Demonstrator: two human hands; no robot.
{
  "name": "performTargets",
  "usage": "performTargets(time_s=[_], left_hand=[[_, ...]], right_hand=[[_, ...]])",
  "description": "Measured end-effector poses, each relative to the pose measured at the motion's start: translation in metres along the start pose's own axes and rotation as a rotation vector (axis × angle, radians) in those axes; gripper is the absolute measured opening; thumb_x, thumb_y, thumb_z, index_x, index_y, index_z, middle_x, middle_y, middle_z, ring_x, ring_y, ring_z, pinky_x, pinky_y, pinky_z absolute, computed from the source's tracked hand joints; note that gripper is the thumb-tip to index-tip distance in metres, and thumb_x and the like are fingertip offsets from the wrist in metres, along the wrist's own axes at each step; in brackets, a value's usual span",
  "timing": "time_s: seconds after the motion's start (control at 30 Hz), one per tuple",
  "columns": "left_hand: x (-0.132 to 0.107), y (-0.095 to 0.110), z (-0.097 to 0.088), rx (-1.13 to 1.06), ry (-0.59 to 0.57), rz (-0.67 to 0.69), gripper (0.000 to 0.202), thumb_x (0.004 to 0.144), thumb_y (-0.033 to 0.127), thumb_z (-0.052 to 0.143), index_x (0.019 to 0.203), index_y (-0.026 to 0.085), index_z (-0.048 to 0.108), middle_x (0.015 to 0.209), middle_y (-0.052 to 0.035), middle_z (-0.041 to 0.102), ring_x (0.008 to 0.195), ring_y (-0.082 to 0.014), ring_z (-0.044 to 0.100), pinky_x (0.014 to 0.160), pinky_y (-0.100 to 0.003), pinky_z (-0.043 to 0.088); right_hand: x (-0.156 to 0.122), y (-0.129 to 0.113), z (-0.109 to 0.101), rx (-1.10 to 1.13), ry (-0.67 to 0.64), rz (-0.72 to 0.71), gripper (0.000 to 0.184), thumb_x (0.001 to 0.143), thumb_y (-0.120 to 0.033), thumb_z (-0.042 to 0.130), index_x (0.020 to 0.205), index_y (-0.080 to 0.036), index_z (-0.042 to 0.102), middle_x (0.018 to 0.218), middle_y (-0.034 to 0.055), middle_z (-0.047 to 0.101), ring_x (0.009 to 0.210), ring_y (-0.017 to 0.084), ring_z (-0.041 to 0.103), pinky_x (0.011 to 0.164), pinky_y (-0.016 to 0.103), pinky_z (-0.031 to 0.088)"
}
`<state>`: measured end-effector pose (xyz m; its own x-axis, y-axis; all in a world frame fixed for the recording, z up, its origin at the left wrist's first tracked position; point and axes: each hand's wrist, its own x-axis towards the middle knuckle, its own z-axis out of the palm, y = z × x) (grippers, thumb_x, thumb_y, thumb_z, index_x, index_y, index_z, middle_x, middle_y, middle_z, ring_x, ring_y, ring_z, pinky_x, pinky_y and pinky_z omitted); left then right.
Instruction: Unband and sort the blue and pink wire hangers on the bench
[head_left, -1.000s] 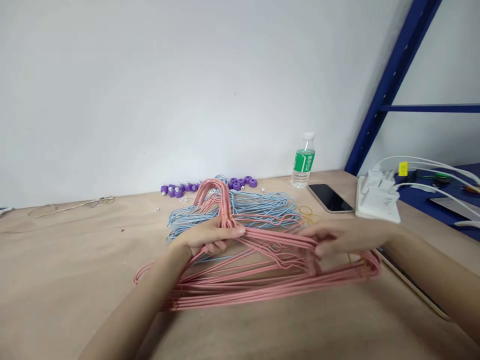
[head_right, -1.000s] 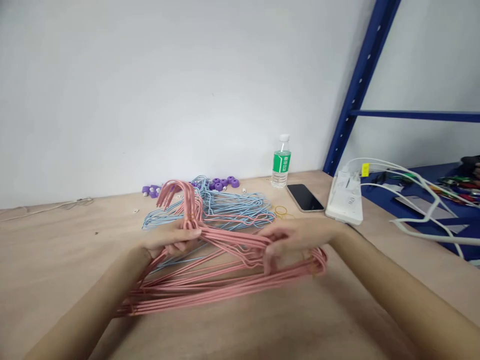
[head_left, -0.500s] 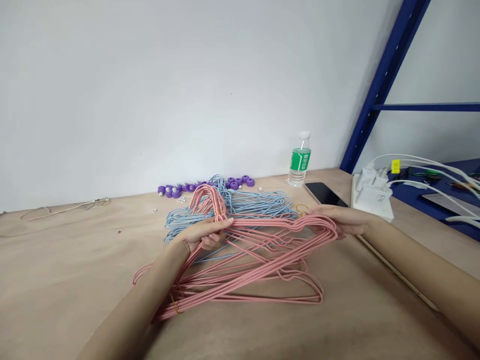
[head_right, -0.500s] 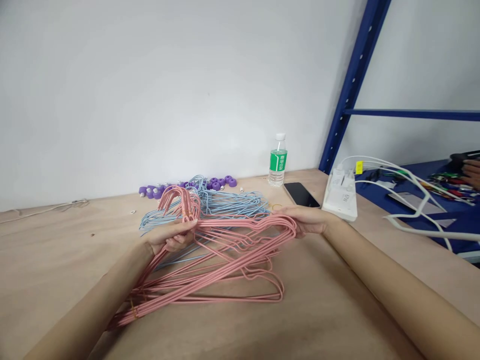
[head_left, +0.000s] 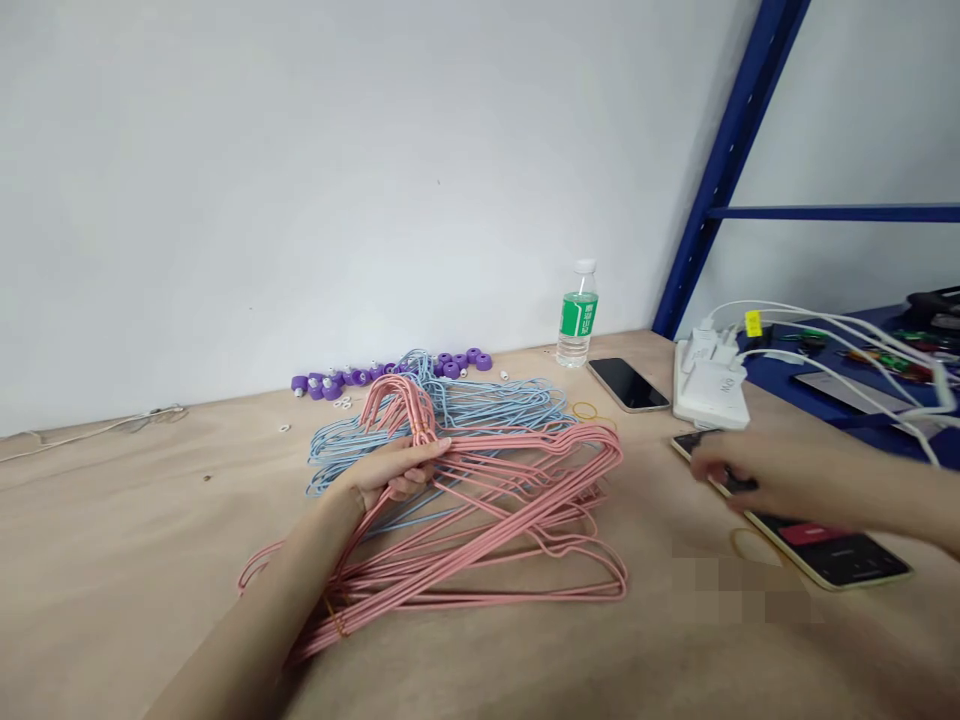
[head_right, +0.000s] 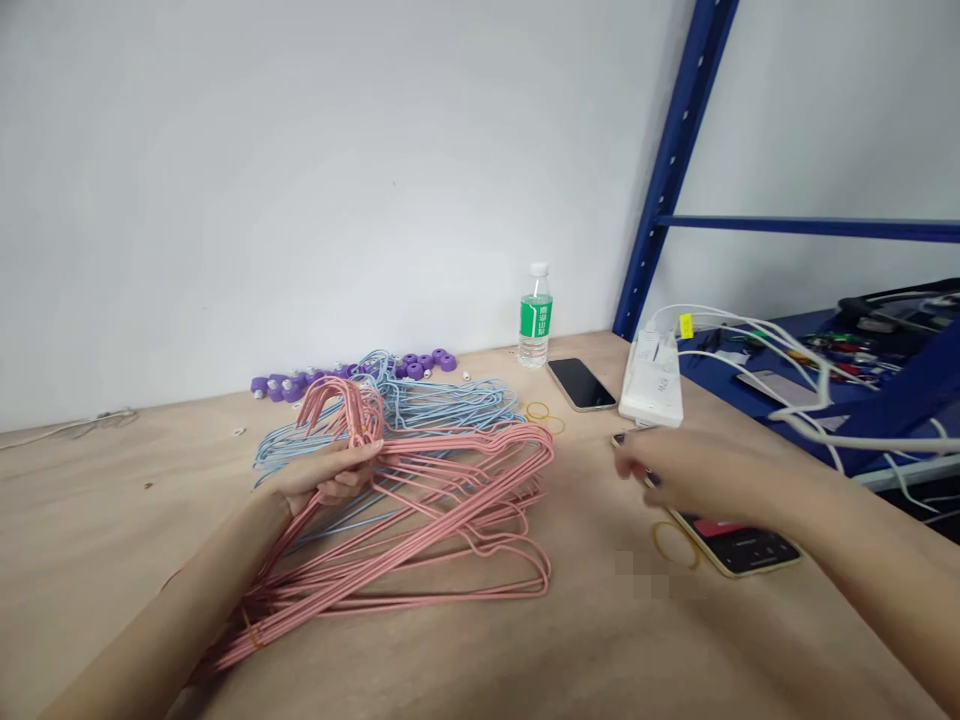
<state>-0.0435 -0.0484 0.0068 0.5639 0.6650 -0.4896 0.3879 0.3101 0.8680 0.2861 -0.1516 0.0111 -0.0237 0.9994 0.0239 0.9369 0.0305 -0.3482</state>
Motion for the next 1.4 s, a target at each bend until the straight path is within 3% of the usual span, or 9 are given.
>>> performTargets(time_s=[0.1, 0.23, 0.37, 0.53, 0.73, 0.97, 1.03, 1.2, 1.4], left_hand=[[-0.001, 0.001, 0.001, 0.013, 0.001, -0.001, 0.06, 0.044, 0.066, 0.068, 0.061, 0.019, 0.035, 0.039, 0.0132, 0.024, 0.032, -0.0003, 0.011, 0.034, -0.019, -0.002], [-0.002, 0.002, 0.003, 0.031, 0.005, -0.001, 0.061, 0.043, 0.067, 0.068, 0.057, 0.02, 0.031, 0.038, 0.0127, 0.024, 0.031, 0.0, 0.011, 0.034, -0.02, -0.002], [-0.001, 0.002, 0.003, 0.044, 0.003, 0.012, 0.061, 0.045, 0.067, 0.067, 0.056, 0.02, 0.031, 0.039, 0.0125, 0.023, 0.031, -0.0002, 0.012, 0.034, -0.02, -0.001], [-0.002, 0.002, 0.002, 0.051, -0.02, 0.019, 0.061, 0.045, 0.066, 0.067, 0.053, 0.019, 0.03, 0.038, 0.0115, 0.024, 0.032, -0.0003, 0.012, 0.033, -0.02, -0.001], [-0.003, 0.0, 0.003, 0.033, -0.009, 0.05, 0.061, 0.042, 0.064, 0.07, 0.056, 0.02, 0.03, 0.04, 0.0123, 0.025, 0.033, 0.0, 0.012, 0.033, -0.02, -0.001], [-0.002, -0.002, 0.001, 0.046, -0.032, 0.083, 0.057, 0.05, 0.061, 0.068, 0.053, 0.019, 0.029, 0.039, 0.0111, 0.026, 0.033, -0.0002, 0.016, 0.034, -0.02, 0.002], [-0.006, 0.0, 0.003, 0.047, -0.04, 0.098, 0.055, 0.054, 0.057, 0.068, 0.053, 0.019, 0.028, 0.04, 0.0109, 0.025, 0.034, -0.0001, 0.016, 0.035, -0.02, 0.002], [-0.016, 0.007, 0.015, 0.072, -0.072, 0.126, 0.047, 0.057, 0.05, 0.071, 0.058, 0.019, 0.036, 0.04, 0.011, 0.027, 0.034, -0.0005, 0.018, 0.034, -0.021, 0.006], [-0.021, 0.009, 0.032, 0.177, -0.077, 0.162, 0.046, 0.056, 0.053, 0.068, 0.062, 0.019, 0.039, 0.039, 0.0115, 0.027, 0.033, -0.002, 0.018, 0.033, -0.021, 0.009]], right_hand=[[-0.023, 0.015, 0.025, -0.073, -0.242, -0.003, 0.026, 0.058, 0.001, 0.051, 0.054, -0.023, 0.06, 0.068, 0.0064, 0.065, 0.062, 0.019, 0.06, 0.057, 0.031, 0.046], [-0.033, 0.025, 0.04, -0.097, -0.225, -0.108, 0.025, 0.069, -0.007, 0.046, 0.054, -0.025, 0.056, 0.068, 0.0086, 0.064, 0.061, 0.02, 0.059, 0.058, 0.032, 0.046], [-0.029, 0.014, 0.027, 0.008, -0.225, -0.109, 0.024, 0.068, -0.008, 0.044, 0.054, -0.023, 0.054, 0.061, 0.0064, 0.061, 0.055, 0.017, 0.055, 0.052, 0.027, 0.043], [0.02, -0.007, 0.012, 0.165, -0.051, -0.098, 0.015, 0.069, -0.023, 0.046, 0.055, -0.021, 0.049, 0.054, 0.0014, 0.053, 0.053, 0.015, 0.049, 0.053, 0.026, 0.037], [0.087, -0.002, 0.026, 0.217, 0.09, -0.059, 0.011, 0.064, -0.027, 0.046, 0.057, -0.019, 0.05, 0.063, 0.0046, 0.059, 0.061, 0.018, 0.054, 0.059, 0.029, 0.04], [0.101, -0.032, 0.033, 0.299, 0.273, -0.11, 0.022, 0.071, -0.034, 0.045, 0.073, -0.017, 0.06, 0.076, 0.0078, 0.064, 0.069, 0.02, 0.057, 0.062, 0.032, 0.044], [0.095, -0.058, 0.032, 0.303, 0.301, -0.22, 0.027, 0.075, -0.034, 0.043, 0.084, -0.016, 0.061, 0.084, 0.0077, 0.064, 0.073, 0.02, 0.057, 0.065, 0.032, 0.045], [0.073, -0.12, 0.035, 0.175, 0.156, -0.789, 0.023, 0.082, -0.021, 0.046, 0.098, -0.015, 0.06, 0.097, 0.0078, 0.064, 0.087, 0.017, 0.058, 0.076, 0.031, 0.046], [0.064, -0.14, 0.056, 0.214, 0.378, -0.919, 0.015, 0.085, -0.015, 0.044, 0.092, -0.01, 0.057, 0.087, 0.007, 0.064, 0.077, 0.012, 0.058, 0.068, 0.024, 0.047]])
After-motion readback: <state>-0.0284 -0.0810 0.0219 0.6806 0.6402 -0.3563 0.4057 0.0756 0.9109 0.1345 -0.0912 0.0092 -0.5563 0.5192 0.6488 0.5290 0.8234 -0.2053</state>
